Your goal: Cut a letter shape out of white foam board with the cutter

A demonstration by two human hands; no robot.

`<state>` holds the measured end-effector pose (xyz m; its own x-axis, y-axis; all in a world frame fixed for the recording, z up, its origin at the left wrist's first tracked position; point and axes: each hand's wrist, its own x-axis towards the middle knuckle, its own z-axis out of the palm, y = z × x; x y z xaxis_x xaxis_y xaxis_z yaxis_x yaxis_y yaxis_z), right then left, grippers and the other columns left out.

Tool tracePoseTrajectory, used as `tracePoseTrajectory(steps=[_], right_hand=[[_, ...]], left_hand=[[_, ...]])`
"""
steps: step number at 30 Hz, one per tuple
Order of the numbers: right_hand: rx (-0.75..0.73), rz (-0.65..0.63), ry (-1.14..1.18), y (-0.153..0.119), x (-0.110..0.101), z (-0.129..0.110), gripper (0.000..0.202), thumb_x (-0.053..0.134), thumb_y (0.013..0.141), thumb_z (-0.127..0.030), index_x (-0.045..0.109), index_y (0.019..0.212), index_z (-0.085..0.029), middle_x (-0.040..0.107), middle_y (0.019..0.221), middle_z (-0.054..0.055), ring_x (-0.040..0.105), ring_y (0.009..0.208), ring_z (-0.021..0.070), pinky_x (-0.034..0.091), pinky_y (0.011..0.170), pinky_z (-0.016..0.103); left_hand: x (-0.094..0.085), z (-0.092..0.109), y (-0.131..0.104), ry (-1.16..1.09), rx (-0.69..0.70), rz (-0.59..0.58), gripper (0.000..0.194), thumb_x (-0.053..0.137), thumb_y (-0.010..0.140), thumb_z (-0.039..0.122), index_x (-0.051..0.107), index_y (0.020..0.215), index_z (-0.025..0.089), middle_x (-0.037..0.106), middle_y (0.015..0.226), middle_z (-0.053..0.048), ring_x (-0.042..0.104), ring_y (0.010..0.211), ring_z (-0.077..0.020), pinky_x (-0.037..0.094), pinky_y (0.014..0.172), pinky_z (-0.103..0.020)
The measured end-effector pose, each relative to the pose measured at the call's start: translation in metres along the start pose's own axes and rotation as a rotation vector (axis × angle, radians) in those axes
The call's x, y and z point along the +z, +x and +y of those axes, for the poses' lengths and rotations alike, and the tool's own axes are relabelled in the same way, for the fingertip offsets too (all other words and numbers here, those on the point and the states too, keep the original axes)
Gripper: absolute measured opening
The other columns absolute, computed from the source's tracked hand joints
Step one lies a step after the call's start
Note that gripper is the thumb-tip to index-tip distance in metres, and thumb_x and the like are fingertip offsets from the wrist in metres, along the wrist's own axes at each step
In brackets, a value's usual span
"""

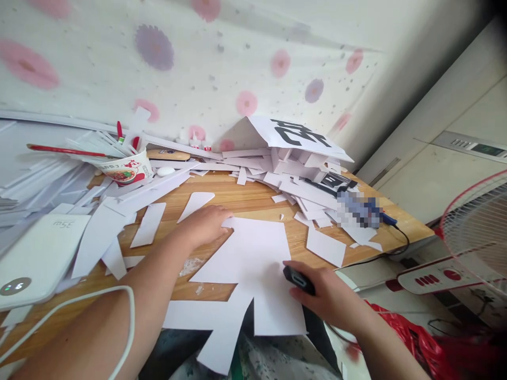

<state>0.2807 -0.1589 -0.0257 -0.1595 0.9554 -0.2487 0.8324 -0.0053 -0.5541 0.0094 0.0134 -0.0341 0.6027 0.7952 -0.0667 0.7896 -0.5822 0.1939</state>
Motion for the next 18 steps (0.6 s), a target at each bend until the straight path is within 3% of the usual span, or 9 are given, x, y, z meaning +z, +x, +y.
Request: tracePoseTrajectory(steps=[2,5,11,15,18], right_hand=[[0.014,-0.067,0.063,-0.01,0.011,0.005,0.054,0.058,0.084,-0.033,0.051,0.137,-0.033,0.07,0.092,0.001,0.062,0.078,0.0194,0.044,0.071,0.03],[0.032,-0.084,0.168,-0.016,0.021,0.013,0.053,0.058,0.085,-0.034,0.052,0.137,-0.03,0.067,0.089,0.001,0.059,0.074,0.0181,0.043,0.065,0.027],[0.029,0.049,0.33,-0.013,0.024,0.025,0.046,0.056,0.087,-0.037,0.058,0.13,-0.021,0.065,0.089,0.001,0.057,0.075,0.0182,0.046,0.068,0.028],[0.032,0.1,0.375,-0.01,0.023,0.033,0.048,0.058,0.086,-0.036,0.056,0.132,-0.022,0.067,0.1,0.002,0.061,0.086,0.0215,0.048,0.076,0.03],[0.04,0.133,0.412,-0.009,0.023,0.036,0.048,0.058,0.086,-0.036,0.055,0.132,-0.022,0.067,0.112,0.004,0.062,0.093,0.0231,0.049,0.081,0.031]], left_hand=[[-0.001,0.001,0.001,0.007,-0.078,0.032,0.036,0.058,0.082,0.03,0.063,0.117,0.022,0.066,0.118,-0.007,0.06,0.108,-0.0271,0.047,0.086,-0.036],[0.0,0.001,0.005,0.014,-0.148,0.066,0.032,0.058,0.078,0.025,0.065,0.11,0.021,0.068,0.114,-0.007,0.062,0.103,-0.0273,0.047,0.081,-0.035],[0.002,-0.004,0.007,-0.015,-0.15,0.105,0.029,0.059,0.074,0.027,0.065,0.102,0.023,0.069,0.105,-0.003,0.063,0.097,-0.0226,0.047,0.078,-0.03],[-0.008,-0.005,-0.001,-0.043,-0.153,0.149,0.039,0.058,0.071,0.03,0.064,0.109,0.024,0.066,0.108,-0.003,0.062,0.099,-0.0216,0.047,0.081,-0.029],[-0.019,-0.003,-0.008,-0.073,-0.136,0.175,0.036,0.057,0.071,0.034,0.067,0.104,0.026,0.065,0.107,-0.002,0.06,0.1,-0.0224,0.046,0.08,-0.029]])
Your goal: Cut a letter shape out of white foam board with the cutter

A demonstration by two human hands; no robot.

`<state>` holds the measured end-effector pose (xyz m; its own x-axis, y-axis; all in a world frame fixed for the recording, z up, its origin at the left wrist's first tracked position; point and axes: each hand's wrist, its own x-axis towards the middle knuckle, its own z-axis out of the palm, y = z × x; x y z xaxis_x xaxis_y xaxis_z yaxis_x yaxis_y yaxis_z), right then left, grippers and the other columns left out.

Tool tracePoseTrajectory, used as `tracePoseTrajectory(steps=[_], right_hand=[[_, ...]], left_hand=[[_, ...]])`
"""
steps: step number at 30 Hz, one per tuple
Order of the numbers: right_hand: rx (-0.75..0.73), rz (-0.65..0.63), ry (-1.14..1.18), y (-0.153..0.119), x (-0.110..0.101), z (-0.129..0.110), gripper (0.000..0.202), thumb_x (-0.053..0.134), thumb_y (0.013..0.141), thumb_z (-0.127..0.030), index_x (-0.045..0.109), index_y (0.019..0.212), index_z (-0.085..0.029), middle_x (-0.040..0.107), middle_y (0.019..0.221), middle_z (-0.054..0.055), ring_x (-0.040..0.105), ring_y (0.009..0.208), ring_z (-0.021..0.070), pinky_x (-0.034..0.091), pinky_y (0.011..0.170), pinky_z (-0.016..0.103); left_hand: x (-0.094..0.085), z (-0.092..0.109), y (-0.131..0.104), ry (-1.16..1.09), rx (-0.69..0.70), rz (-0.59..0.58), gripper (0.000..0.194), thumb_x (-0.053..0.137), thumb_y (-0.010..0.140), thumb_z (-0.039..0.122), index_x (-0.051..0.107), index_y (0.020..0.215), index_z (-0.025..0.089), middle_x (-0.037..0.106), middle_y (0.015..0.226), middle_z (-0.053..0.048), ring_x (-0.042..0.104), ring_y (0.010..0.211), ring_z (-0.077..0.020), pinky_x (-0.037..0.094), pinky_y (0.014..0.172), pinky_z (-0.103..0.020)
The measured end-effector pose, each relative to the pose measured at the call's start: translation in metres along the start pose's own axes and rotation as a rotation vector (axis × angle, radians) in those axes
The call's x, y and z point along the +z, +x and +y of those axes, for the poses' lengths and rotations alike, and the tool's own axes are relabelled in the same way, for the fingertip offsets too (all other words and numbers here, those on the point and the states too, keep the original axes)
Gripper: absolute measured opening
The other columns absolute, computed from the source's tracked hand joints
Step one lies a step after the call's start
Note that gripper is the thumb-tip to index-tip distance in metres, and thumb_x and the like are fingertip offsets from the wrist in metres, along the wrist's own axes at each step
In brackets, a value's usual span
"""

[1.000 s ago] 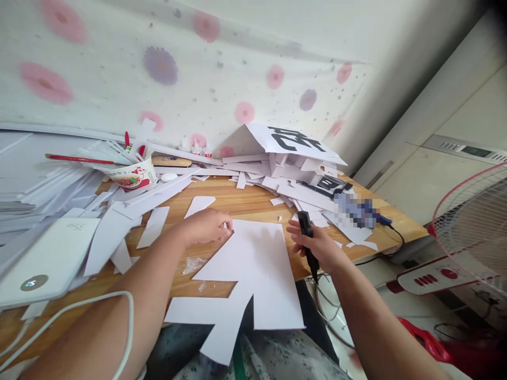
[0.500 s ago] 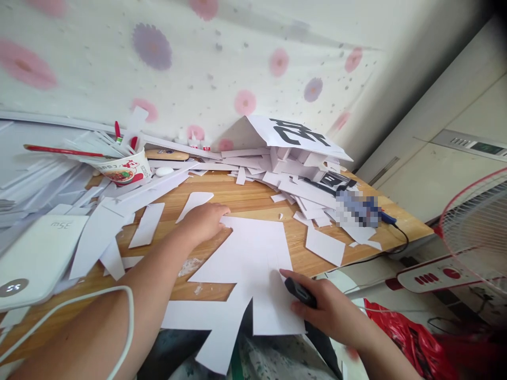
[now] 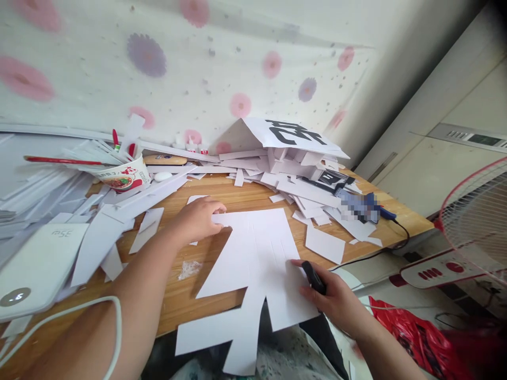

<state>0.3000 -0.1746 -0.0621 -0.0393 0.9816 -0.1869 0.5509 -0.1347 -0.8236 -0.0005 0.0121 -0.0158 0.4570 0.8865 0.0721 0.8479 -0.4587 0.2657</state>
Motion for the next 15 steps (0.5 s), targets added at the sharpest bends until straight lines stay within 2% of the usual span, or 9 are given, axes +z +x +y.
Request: tracePoseTrajectory(steps=[5,9,11,13,15], right_hand=[[-0.025,-0.015,-0.062,0.002,-0.004,-0.002,0.05,0.057,0.087,-0.038,0.055,0.133,-0.022,0.066,0.116,0.006,0.062,0.099,0.0249,0.05,0.084,0.033],[-0.051,-0.019,-0.237,0.007,-0.029,-0.004,0.052,0.059,0.087,-0.042,0.052,0.135,-0.024,0.07,0.092,0.004,0.064,0.075,0.02,0.052,0.071,0.032],[-0.121,0.086,-0.2,0.014,-0.048,-0.008,0.044,0.057,0.088,-0.048,0.059,0.123,-0.021,0.07,0.084,0.004,0.063,0.069,0.019,0.053,0.066,0.031],[-0.275,0.272,-0.066,0.023,-0.063,-0.018,0.041,0.054,0.089,-0.054,0.064,0.104,-0.017,0.07,0.087,0.008,0.064,0.072,0.0192,0.052,0.064,0.03],[-0.451,0.402,0.044,0.038,-0.068,-0.036,0.046,0.049,0.089,-0.061,0.063,0.099,-0.018,0.07,0.084,0.008,0.062,0.065,0.0171,0.05,0.057,0.028]], left_hand=[[-0.005,0.001,-0.001,0.006,-0.008,-0.054,0.025,0.058,0.07,0.032,0.068,0.092,0.027,0.065,0.1,0.0,0.061,0.095,-0.0221,0.044,0.077,-0.029],[0.003,0.0,0.002,0.076,-0.042,-0.172,0.018,0.06,0.071,0.03,0.066,0.087,0.025,0.067,0.094,-0.002,0.063,0.088,-0.0225,0.045,0.073,-0.031],[0.007,0.001,0.003,0.104,-0.05,-0.189,0.015,0.061,0.073,0.033,0.066,0.084,0.023,0.068,0.092,-0.004,0.062,0.09,-0.0255,0.045,0.072,-0.033],[0.009,0.004,0.002,0.13,-0.041,-0.183,0.021,0.062,0.076,0.038,0.067,0.089,0.021,0.068,0.099,-0.007,0.062,0.096,-0.0277,0.046,0.075,-0.035],[0.009,0.011,0.0,0.147,-0.005,-0.166,0.027,0.062,0.079,0.039,0.067,0.098,0.021,0.066,0.109,-0.008,0.06,0.103,-0.0274,0.046,0.081,-0.035]])
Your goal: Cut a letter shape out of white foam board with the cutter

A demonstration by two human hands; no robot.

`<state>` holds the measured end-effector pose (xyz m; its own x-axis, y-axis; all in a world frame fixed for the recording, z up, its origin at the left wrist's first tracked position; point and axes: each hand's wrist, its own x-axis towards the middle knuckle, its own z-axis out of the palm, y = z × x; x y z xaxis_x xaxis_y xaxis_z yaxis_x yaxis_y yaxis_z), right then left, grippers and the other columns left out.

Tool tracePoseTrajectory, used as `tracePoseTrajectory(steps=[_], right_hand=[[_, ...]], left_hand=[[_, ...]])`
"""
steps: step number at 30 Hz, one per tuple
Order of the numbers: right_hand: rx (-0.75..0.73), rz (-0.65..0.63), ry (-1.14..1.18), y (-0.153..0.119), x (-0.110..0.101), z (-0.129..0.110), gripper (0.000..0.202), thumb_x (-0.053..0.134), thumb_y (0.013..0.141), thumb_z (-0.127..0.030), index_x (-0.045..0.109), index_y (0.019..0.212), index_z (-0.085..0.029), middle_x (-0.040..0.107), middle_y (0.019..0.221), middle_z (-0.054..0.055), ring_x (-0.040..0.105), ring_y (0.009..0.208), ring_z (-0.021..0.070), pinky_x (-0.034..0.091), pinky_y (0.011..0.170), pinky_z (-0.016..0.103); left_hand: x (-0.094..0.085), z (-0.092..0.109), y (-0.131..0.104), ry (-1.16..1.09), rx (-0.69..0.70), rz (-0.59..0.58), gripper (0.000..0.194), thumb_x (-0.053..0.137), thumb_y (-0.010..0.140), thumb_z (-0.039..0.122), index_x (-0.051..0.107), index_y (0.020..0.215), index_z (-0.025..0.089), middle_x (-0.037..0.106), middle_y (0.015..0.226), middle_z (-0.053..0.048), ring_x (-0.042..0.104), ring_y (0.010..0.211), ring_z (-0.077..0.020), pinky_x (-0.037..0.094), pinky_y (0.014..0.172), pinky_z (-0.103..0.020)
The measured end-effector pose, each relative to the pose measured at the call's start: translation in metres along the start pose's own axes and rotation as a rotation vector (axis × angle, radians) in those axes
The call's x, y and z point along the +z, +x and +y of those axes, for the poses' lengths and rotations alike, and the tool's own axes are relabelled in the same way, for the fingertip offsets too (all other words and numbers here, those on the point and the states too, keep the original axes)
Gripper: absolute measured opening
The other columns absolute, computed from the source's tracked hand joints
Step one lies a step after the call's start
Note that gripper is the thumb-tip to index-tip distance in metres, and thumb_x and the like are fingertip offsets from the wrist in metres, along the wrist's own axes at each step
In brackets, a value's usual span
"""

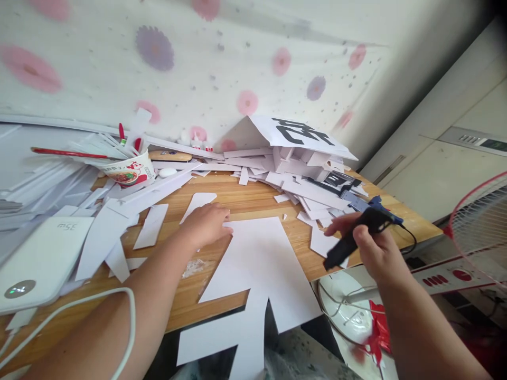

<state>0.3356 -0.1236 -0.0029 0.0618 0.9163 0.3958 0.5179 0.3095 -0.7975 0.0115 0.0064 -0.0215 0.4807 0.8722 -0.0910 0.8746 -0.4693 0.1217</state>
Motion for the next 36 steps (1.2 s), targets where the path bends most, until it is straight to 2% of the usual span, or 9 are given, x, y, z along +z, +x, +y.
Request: tracePoseTrajectory(steps=[2,6,9,12,19,22,30,34,36], right_hand=[[-0.062,0.031,0.119,0.022,0.016,-0.013,0.052,0.051,0.085,-0.067,0.059,0.104,-0.02,0.068,0.075,0.006,0.061,0.059,0.0175,0.049,0.051,0.029],[-0.041,0.017,0.315,0.061,0.075,-0.029,0.052,0.06,0.077,-0.068,0.056,0.1,-0.022,0.07,0.087,0.008,0.064,0.064,0.0179,0.048,0.047,0.026],[0.03,-0.051,0.439,0.082,0.115,-0.024,0.044,0.072,0.071,-0.058,0.058,0.088,-0.02,0.069,0.084,0.006,0.066,0.064,0.017,0.056,0.055,0.029],[0.106,-0.133,0.502,0.093,0.139,-0.008,0.037,0.077,0.071,-0.047,0.059,0.084,-0.018,0.069,0.082,0.004,0.066,0.057,0.0138,0.057,0.056,0.028],[0.118,-0.2,0.608,0.092,0.147,0.013,0.032,0.078,0.072,-0.042,0.064,0.084,-0.016,0.072,0.089,0.007,0.071,0.079,0.0214,0.062,0.064,0.034],[0.109,-0.23,0.595,0.092,0.146,0.016,0.031,0.076,0.074,-0.043,0.066,0.085,-0.016,0.073,0.09,0.008,0.071,0.078,0.0208,0.062,0.063,0.033],[0.118,-0.331,0.454,0.107,0.149,0.009,0.032,0.076,0.072,-0.045,0.067,0.08,-0.016,0.069,0.077,0.004,0.064,0.064,0.0152,0.054,0.056,0.027],[0.059,-0.514,0.303,0.114,0.159,0.013,0.026,0.078,0.068,-0.038,0.066,0.081,-0.018,0.069,0.076,0.002,0.065,0.073,0.0178,0.054,0.068,0.031],[0.04,-0.544,0.26,0.113,0.164,0.021,0.022,0.075,0.071,-0.034,0.067,0.085,-0.02,0.07,0.082,0.002,0.066,0.081,0.0193,0.054,0.075,0.034]], left_hand=[[-0.002,0.009,-0.005,0.02,0.035,0.008,0.026,0.06,0.082,0.037,0.067,0.1,0.02,0.065,0.113,-0.009,0.059,0.106,-0.0269,0.046,0.085,-0.035],[-0.004,0.028,-0.016,0.064,0.071,-0.047,0.021,0.055,0.086,0.03,0.07,0.088,0.016,0.068,0.1,-0.013,0.065,0.096,-0.0302,0.049,0.08,-0.039],[0.001,0.036,-0.023,0.077,0.092,-0.117,0.025,0.062,0.081,0.03,0.071,0.096,0.013,0.068,0.107,-0.017,0.066,0.095,-0.0341,0.051,0.077,-0.041],[0.003,0.039,-0.026,0.096,0.099,-0.175,0.041,0.065,0.081,0.028,0.066,0.115,0.006,0.06,0.126,-0.025,0.063,0.106,-0.0385,0.052,0.082,-0.045],[-0.004,0.04,-0.024,0.118,0.073,-0.308,0.06,0.063,0.084,0.03,0.051,0.137,0.005,0.04,0.147,-0.026,0.05,0.128,-0.0385,0.048,0.095,-0.045],[-0.002,0.041,-0.022,0.105,0.062,-0.322,0.065,0.064,0.083,0.031,0.047,0.14,0.004,0.033,0.15,-0.026,0.045,0.132,-0.0375,0.045,0.099,-0.044],[0.003,0.039,-0.022,0.13,0.086,-0.308,0.068,0.065,0.083,0.035,0.046,0.14,0.003,0.032,0.149,-0.028,0.042,0.135,-0.0371,0.043,0.102,-0.043],[0.002,0.04,-0.021,0.122,0.081,-0.282,0.066,0.068,0.081,0.039,0.052,0.136,0.006,0.037,0.147,-0.027,0.044,0.133,-0.0373,0.045,0.1,-0.044],[0.0,0.042,-0.02,0.119,0.08,-0.285,0.065,0.069,0.08,0.039,0.054,0.134,0.005,0.038,0.146,-0.027,0.046,0.132,-0.0367,0.044,0.101,-0.043]])
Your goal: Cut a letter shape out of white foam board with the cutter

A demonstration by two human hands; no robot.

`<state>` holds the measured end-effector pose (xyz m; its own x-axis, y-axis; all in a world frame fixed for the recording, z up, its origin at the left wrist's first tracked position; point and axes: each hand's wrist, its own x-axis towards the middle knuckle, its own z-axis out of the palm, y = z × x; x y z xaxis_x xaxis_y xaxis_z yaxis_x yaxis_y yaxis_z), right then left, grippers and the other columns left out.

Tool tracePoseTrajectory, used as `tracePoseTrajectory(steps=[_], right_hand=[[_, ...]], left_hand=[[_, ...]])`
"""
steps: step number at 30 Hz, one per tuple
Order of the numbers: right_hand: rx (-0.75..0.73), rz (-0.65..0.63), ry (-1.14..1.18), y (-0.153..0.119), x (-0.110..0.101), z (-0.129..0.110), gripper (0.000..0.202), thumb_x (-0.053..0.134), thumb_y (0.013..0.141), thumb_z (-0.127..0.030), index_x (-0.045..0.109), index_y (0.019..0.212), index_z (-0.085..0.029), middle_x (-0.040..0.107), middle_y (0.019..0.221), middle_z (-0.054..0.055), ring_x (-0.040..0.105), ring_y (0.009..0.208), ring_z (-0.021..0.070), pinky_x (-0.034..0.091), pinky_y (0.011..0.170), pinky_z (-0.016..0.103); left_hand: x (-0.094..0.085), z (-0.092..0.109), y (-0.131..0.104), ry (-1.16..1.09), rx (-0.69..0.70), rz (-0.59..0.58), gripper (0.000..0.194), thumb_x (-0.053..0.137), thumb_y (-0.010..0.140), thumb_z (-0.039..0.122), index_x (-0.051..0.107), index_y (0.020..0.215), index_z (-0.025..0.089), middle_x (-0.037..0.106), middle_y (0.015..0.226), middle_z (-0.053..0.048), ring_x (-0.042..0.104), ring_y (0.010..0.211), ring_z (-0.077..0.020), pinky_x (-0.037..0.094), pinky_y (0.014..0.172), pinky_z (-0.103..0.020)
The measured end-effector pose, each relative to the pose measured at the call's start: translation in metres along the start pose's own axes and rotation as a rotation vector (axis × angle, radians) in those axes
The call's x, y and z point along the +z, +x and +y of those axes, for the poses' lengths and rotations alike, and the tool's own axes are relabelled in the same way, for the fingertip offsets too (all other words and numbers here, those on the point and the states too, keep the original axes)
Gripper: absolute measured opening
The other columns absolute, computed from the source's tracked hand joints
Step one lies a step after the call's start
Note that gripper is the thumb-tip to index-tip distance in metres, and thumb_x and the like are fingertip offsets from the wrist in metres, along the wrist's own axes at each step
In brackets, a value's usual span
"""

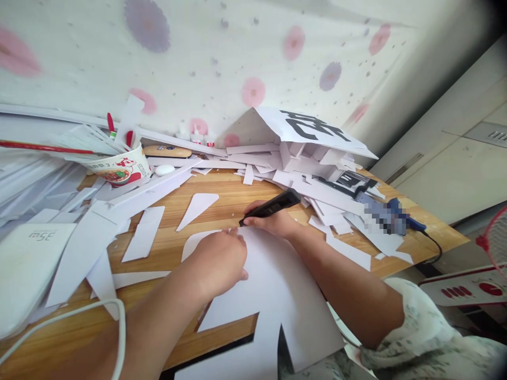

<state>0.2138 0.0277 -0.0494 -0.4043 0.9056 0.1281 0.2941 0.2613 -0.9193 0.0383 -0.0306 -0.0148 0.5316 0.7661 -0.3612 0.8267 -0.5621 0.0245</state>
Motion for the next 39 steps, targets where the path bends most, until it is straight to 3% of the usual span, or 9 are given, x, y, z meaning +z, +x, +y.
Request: tracePoseTrajectory(steps=[7,12,20,39], right_hand=[[-0.034,0.112,0.006,-0.007,0.003,0.021,0.019,0.073,0.072,-0.034,0.067,0.087,-0.023,0.071,0.09,0.002,0.066,0.087,0.0199,0.053,0.084,0.035],[-0.058,0.093,-0.014,-0.006,0.004,0.021,0.02,0.073,0.073,-0.036,0.068,0.089,-0.024,0.071,0.092,0.002,0.066,0.089,0.0203,0.053,0.083,0.035],[-0.114,0.056,-0.067,-0.009,0.003,0.018,0.016,0.069,0.077,-0.033,0.068,0.088,-0.021,0.072,0.089,0.003,0.066,0.083,0.0184,0.053,0.076,0.032],[-0.191,-0.019,-0.083,-0.01,-0.008,0.025,0.015,0.067,0.077,-0.026,0.068,0.091,-0.02,0.069,0.09,0.004,0.064,0.083,0.0173,0.051,0.075,0.03]], left_hand=[[-0.005,0.002,-0.001,0.0,0.004,-0.042,0.067,0.071,0.078,0.037,0.054,0.133,0.003,0.036,0.147,-0.028,0.045,0.133,-0.0361,0.044,0.102,-0.041],[-0.004,0.0,0.0,-0.039,-0.017,-0.018,0.062,0.076,0.073,0.036,0.06,0.128,0.012,0.041,0.146,-0.023,0.048,0.131,-0.0346,0.045,0.1,-0.04],[-0.003,0.0,0.004,-0.02,-0.003,-0.03,0.066,0.076,0.074,0.038,0.059,0.128,0.003,0.038,0.145,-0.029,0.048,0.13,-0.0371,0.045,0.101,-0.041],[-0.01,0.001,0.003,-0.018,-0.027,-0.032,0.053,0.077,0.072,0.037,0.065,0.117,0.011,0.051,0.14,-0.022,0.06,0.117,-0.0347,0.05,0.092,-0.037]])
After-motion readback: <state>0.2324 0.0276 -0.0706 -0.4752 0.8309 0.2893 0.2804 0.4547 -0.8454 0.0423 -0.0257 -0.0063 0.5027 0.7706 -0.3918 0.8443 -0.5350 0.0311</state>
